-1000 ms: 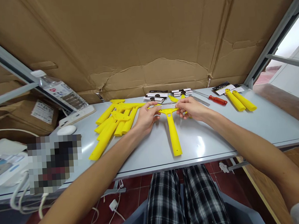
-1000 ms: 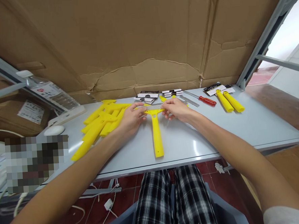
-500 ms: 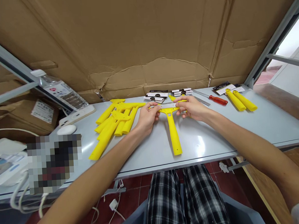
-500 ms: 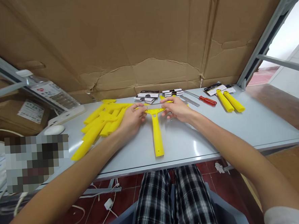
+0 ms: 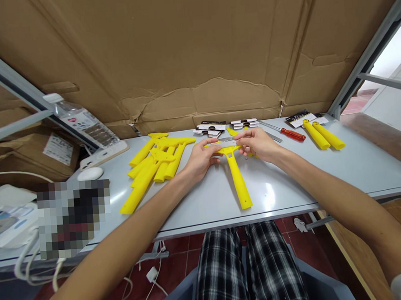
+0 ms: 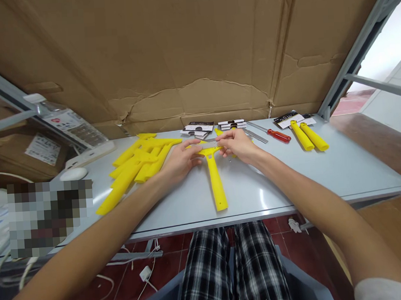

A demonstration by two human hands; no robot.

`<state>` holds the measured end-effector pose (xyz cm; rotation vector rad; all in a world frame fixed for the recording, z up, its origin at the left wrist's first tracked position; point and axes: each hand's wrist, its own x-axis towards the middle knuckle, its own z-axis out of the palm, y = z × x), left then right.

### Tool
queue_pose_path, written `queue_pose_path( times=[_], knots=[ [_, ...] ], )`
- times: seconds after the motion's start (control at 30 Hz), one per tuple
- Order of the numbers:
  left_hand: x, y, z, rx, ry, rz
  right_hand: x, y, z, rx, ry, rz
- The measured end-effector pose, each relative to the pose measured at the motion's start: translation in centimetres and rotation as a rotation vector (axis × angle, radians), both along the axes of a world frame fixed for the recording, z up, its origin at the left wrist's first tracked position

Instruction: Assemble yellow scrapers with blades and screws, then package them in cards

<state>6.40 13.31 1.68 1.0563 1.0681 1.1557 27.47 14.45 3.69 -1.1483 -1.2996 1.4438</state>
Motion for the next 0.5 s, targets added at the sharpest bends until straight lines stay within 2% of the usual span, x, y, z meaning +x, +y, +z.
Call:
queue_pose_path(
  times=[0.17,0.33,0.5],
  knots=[
    [0.09,-0.02,0.05,0.047,0.035,0.063,-0.15,-0.17,-0.31,0.018,0.006,0.016],
    [0.18,-0.05,0.01,0.065,0.029,0.053,-0.33,-0.26,-0.32,0.021,0.01,0.013],
    [0.08,0.11,-0.28,0.13,0.051,0.071,-0.29,-0.18,-0.39,-0.037,0.055,0.038]
  ],
)
